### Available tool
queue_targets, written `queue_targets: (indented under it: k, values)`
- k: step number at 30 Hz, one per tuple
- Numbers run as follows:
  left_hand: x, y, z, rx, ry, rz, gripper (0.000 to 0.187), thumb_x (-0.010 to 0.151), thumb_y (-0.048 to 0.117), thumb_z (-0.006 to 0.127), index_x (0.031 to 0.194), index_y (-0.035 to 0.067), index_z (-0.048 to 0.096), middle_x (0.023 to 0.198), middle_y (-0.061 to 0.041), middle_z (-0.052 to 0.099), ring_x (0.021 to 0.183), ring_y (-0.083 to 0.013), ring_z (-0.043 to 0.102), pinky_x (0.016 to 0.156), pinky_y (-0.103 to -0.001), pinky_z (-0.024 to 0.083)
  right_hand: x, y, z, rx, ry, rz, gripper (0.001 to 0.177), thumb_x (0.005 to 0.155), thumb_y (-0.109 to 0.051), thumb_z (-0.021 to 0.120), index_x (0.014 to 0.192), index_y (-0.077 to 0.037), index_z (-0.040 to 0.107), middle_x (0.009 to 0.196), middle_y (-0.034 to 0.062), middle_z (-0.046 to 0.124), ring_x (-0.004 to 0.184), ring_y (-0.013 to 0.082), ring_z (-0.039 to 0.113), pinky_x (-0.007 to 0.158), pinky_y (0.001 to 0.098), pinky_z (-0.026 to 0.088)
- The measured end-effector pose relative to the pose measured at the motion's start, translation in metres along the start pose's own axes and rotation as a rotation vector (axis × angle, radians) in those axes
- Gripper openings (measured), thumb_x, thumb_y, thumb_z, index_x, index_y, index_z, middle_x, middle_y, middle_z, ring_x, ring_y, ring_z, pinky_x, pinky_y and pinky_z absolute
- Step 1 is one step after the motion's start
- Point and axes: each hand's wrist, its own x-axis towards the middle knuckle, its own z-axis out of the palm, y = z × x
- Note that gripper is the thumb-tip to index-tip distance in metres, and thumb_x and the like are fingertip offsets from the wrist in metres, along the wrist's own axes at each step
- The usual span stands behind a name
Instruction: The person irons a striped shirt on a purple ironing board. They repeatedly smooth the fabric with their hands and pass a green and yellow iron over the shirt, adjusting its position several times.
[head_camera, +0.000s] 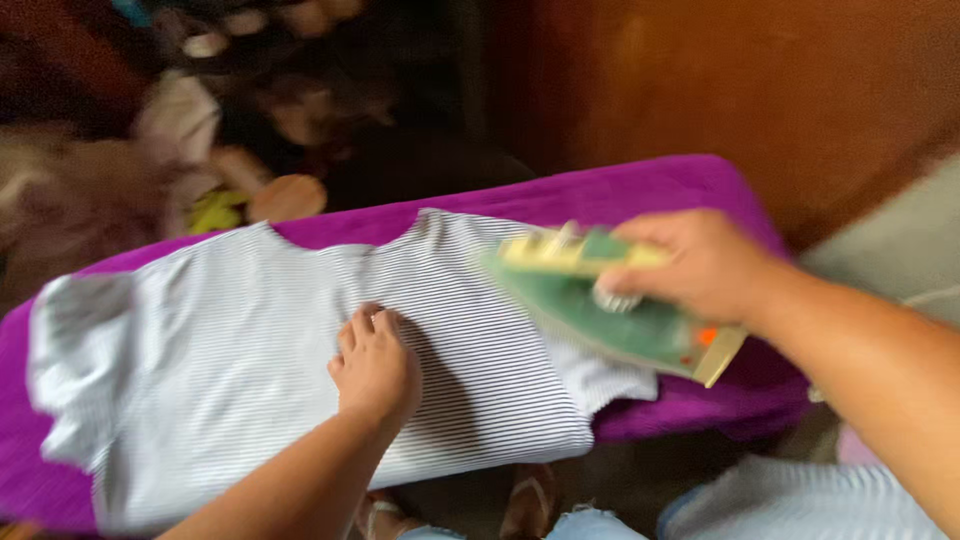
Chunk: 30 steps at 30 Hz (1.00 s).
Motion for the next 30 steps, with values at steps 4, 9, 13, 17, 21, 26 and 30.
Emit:
queue_targets:
  k: [4,9,13,17,21,26,30]
  values:
    - [-0.006,-0.024,-0.026,0.056,-0.165,-0.237,0.084,0.088,0.05,0.072,0.156,0.035,0.025,0.171,0.002,0.005,0.156,-0.0391,0.005,0.111,-0.075,0.026,0.019,-0.035,0.054,-0.295,-0.283,-0.12,0.05,0.071,-0.043,0.085,0.117,-0.027,0.079,0.093,0.001,0.082,0.084,0.0154,0.075,0.079,0.0333,0.057]
    - [-0.002,-0.024,-0.045,0.096,-0.339,-0.321,0.091,0.09,0.056,0.069,0.16,0.044,0.012,0.173,0.004,-0.006,0.157,-0.0398,-0.004,0.113,-0.077,0.024,0.041,-0.057,0.076,-0.449,-0.085,-0.002,0.04,0.082,-0.047,0.077,0.119,-0.033,0.075,0.096,0.0048,0.08,0.083,0.0233,0.076,0.08,0.0406,0.058]
    - [0.016,-0.025,-0.031,0.131,-0.409,-0.397,0.093,0.093,0.045,0.071,0.162,0.046,0.008,0.174,0.005,-0.009,0.157,-0.042,-0.003,0.114,-0.078,0.024,0.07,-0.055,0.07,-0.339,0.083,0.054,0.044,0.081,-0.044,0.075,0.121,-0.026,0.075,0.098,0.0076,0.079,0.085,0.0254,0.076,0.079,0.0415,0.058]
    - [0.037,-0.002,0.019,0.182,-0.276,0.11,0.097,0.093,0.046,0.072,0.163,0.03,0.006,0.172,-0.004,-0.011,0.154,-0.0431,-0.008,0.113,-0.076,0.017,0.073,-0.047,0.07,-0.31,0.136,0.14,0.044,0.081,-0.044,0.077,0.12,-0.022,0.076,0.099,0.0095,0.079,0.087,0.0265,0.075,0.079,0.0421,0.057]
    - [0.05,0.044,0.02,0.196,-0.35,0.202,0.102,0.09,0.053,0.072,0.163,0.035,0.004,0.172,0.0,-0.014,0.155,-0.0411,-0.013,0.115,-0.077,0.013,0.065,-0.023,0.056,-0.349,0.179,0.111,0.045,0.08,-0.045,0.076,0.118,-0.02,0.076,0.095,0.012,0.078,0.086,0.0295,0.075,0.078,0.0427,0.056]
    - [0.048,0.084,-0.041,0.225,-0.537,-0.017,0.102,0.083,0.069,0.066,0.159,0.055,0.0,0.172,0.003,-0.024,0.156,-0.0436,-0.02,0.115,-0.081,0.015,0.023,0.027,0.028,-0.349,0.369,0.23,0.043,0.082,-0.046,0.077,0.108,-0.013,0.077,0.09,0.0161,0.075,0.082,0.0351,0.072,0.075,0.0468,0.053]
    - [0.069,0.094,-0.04,0.336,-0.515,0.015,0.103,0.081,0.083,0.057,0.159,0.054,-0.004,0.17,-0.008,-0.029,0.152,-0.0536,-0.021,0.114,-0.079,0.007,-0.002,0.053,0.004,-0.434,0.427,0.379,0.043,0.085,-0.047,0.079,0.104,-0.008,0.077,0.089,0.0186,0.074,0.081,0.0358,0.07,0.074,0.0464,0.052]
